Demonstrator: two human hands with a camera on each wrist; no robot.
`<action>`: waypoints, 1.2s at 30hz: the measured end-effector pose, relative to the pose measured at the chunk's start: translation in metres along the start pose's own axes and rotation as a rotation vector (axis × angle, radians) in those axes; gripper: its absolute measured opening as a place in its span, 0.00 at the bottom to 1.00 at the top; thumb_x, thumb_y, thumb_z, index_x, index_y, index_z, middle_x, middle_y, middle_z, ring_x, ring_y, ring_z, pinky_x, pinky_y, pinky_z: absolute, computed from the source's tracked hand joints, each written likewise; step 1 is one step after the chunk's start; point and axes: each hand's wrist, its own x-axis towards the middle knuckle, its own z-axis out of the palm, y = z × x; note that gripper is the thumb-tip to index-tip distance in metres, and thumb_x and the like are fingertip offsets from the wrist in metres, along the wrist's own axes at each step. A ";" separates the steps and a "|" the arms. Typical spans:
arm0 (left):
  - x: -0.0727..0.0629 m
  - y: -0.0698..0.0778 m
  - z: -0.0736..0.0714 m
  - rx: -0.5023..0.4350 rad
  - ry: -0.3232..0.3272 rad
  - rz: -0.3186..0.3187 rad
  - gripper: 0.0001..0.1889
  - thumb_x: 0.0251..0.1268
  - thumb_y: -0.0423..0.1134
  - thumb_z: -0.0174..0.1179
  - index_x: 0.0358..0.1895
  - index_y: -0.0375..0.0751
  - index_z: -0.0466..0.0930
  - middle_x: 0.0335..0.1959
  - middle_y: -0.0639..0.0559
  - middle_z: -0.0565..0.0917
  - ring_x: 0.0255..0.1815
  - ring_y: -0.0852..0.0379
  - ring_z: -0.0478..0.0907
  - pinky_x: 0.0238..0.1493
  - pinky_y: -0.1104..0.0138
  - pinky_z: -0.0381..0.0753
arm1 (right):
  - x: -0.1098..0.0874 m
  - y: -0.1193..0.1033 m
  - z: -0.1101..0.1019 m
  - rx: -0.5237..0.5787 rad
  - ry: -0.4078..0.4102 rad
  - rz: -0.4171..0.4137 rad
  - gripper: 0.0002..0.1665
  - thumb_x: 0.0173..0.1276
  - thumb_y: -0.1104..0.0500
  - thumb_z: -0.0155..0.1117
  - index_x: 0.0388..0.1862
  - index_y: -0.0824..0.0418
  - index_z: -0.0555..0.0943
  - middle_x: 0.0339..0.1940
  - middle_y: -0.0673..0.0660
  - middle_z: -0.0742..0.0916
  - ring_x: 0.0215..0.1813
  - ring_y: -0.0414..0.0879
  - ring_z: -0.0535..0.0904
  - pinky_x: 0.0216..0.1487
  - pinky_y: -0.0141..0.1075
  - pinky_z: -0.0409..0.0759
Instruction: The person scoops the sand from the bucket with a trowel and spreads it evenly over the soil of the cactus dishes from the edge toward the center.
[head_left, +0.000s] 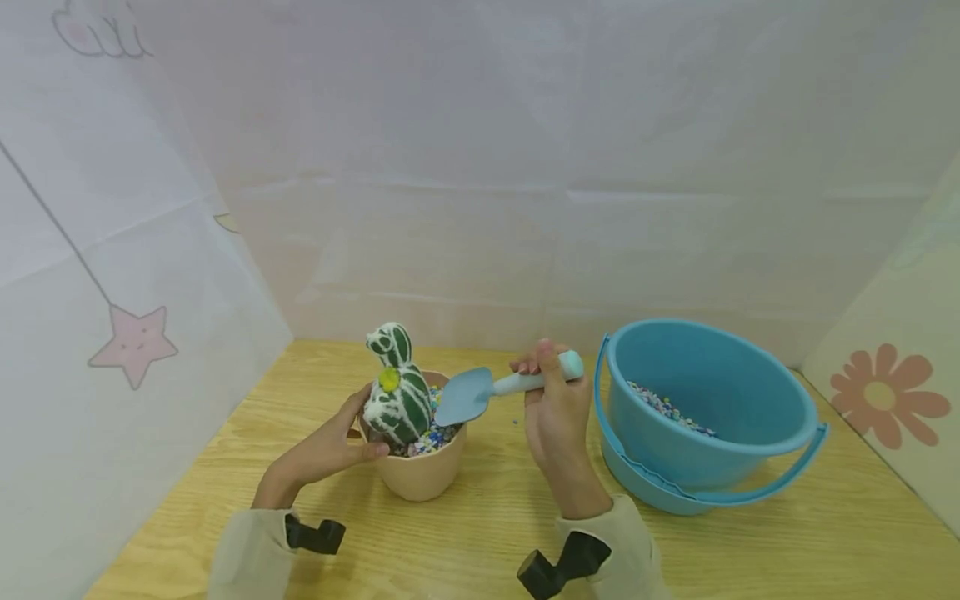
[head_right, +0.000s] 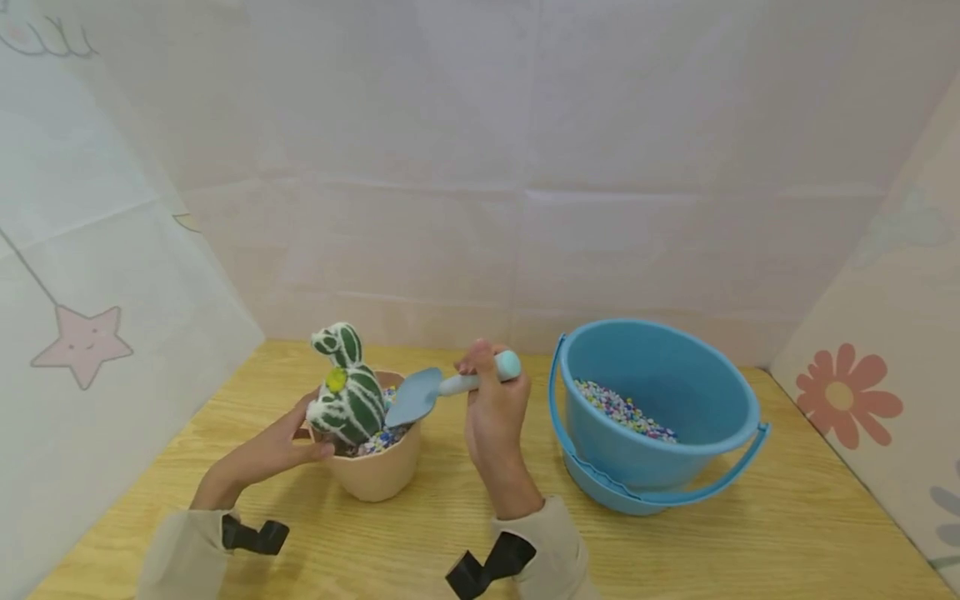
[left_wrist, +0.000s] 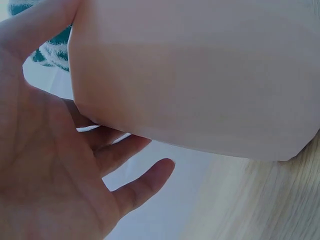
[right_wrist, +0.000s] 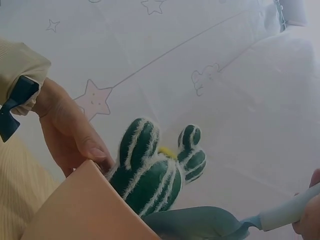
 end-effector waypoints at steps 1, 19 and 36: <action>0.000 0.000 0.000 0.000 0.000 0.008 0.53 0.64 0.53 0.60 0.76 0.37 0.31 0.74 0.31 0.41 0.68 0.30 0.56 0.58 0.41 0.67 | 0.000 0.001 0.000 0.001 -0.003 0.004 0.16 0.73 0.61 0.54 0.22 0.58 0.71 0.20 0.50 0.74 0.29 0.41 0.72 0.43 0.32 0.79; 0.000 -0.001 0.001 0.001 0.026 -0.028 0.52 0.63 0.51 0.62 0.76 0.35 0.34 0.75 0.31 0.41 0.73 0.31 0.45 0.61 0.39 0.62 | 0.002 0.005 -0.003 -0.024 0.024 -0.015 0.17 0.73 0.62 0.53 0.21 0.59 0.70 0.20 0.50 0.74 0.29 0.42 0.72 0.42 0.32 0.77; 0.001 0.018 0.004 0.126 0.061 -0.164 0.57 0.54 0.56 0.67 0.76 0.34 0.37 0.74 0.31 0.47 0.74 0.30 0.47 0.66 0.38 0.58 | -0.001 0.002 -0.001 -0.093 0.019 0.024 0.16 0.73 0.63 0.53 0.21 0.59 0.70 0.21 0.50 0.74 0.29 0.42 0.72 0.43 0.32 0.78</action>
